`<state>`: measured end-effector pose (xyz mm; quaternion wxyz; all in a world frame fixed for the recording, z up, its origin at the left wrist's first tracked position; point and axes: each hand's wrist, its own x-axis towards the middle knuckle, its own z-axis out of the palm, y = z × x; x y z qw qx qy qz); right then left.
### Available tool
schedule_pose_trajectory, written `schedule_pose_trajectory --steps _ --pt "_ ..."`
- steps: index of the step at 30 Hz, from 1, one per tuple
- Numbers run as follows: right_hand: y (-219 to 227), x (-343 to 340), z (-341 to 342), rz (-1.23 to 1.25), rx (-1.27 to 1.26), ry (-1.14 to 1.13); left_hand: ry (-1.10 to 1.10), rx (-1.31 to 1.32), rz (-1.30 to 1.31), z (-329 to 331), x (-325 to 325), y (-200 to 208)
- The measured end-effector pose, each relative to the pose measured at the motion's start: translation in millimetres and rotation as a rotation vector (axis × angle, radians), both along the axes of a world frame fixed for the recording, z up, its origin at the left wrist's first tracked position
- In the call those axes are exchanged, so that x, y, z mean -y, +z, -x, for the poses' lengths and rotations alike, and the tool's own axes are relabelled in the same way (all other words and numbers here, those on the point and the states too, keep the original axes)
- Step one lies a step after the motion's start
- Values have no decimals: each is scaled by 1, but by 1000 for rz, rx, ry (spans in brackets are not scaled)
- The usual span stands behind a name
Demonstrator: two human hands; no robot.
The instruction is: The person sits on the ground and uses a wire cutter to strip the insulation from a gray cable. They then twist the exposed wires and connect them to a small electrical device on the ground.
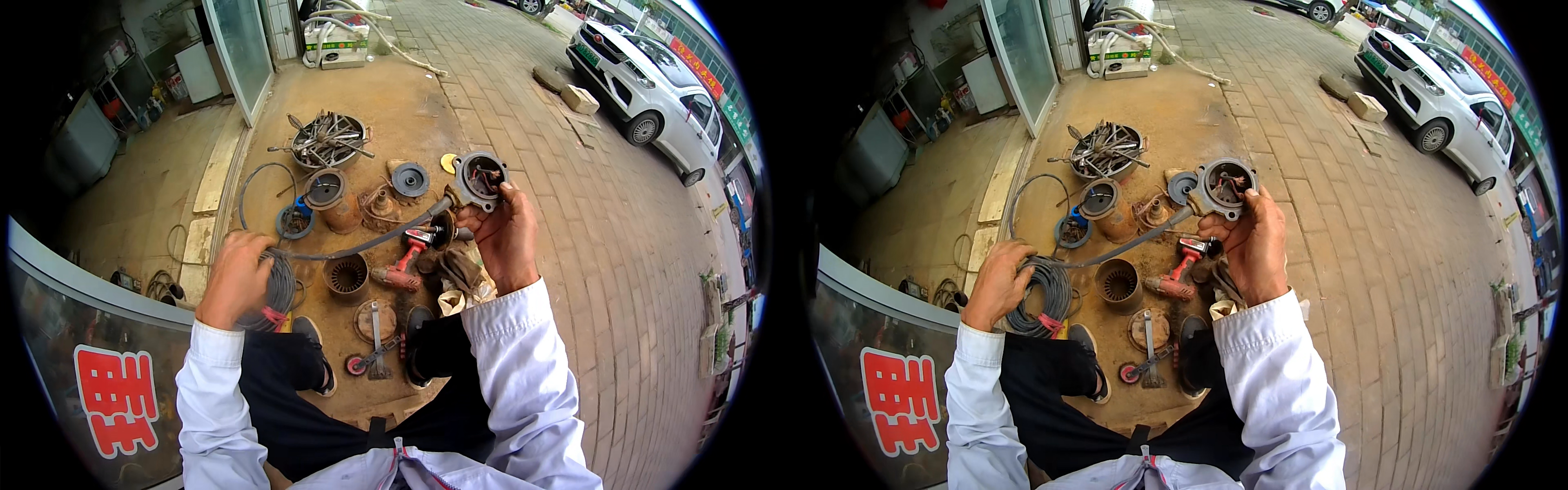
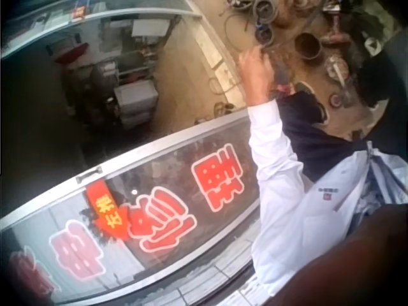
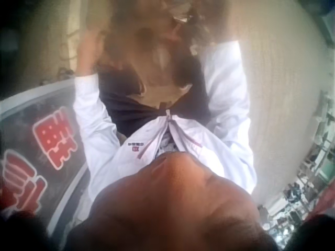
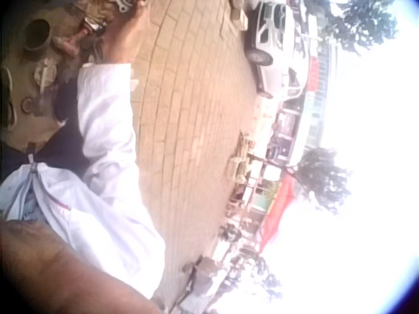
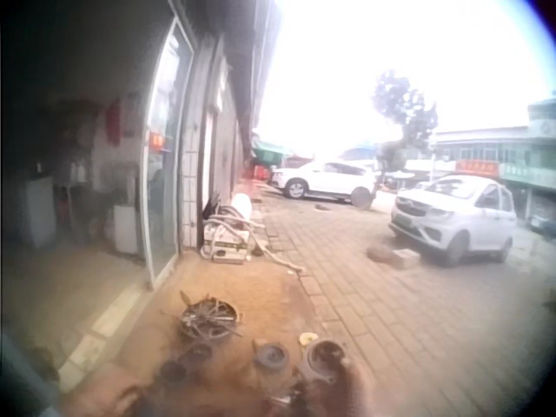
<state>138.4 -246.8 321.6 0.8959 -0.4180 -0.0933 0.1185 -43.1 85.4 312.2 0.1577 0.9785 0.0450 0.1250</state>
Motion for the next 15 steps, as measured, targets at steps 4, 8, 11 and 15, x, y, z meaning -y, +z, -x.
schedule_pose_trajectory --steps 4,8,11,15 --pt "3 -12 10 102 92 -36 65 48 217 6 -32 22" --pt "-4 3 6 233 136 -94 285 300 769 41 -87 -9" --pt "-13 21 -4 256 129 -89 547 179 673 94 -131 -99" --pt "-15 46 -13 280 82 -1 674 -139 623 137 -139 -247"
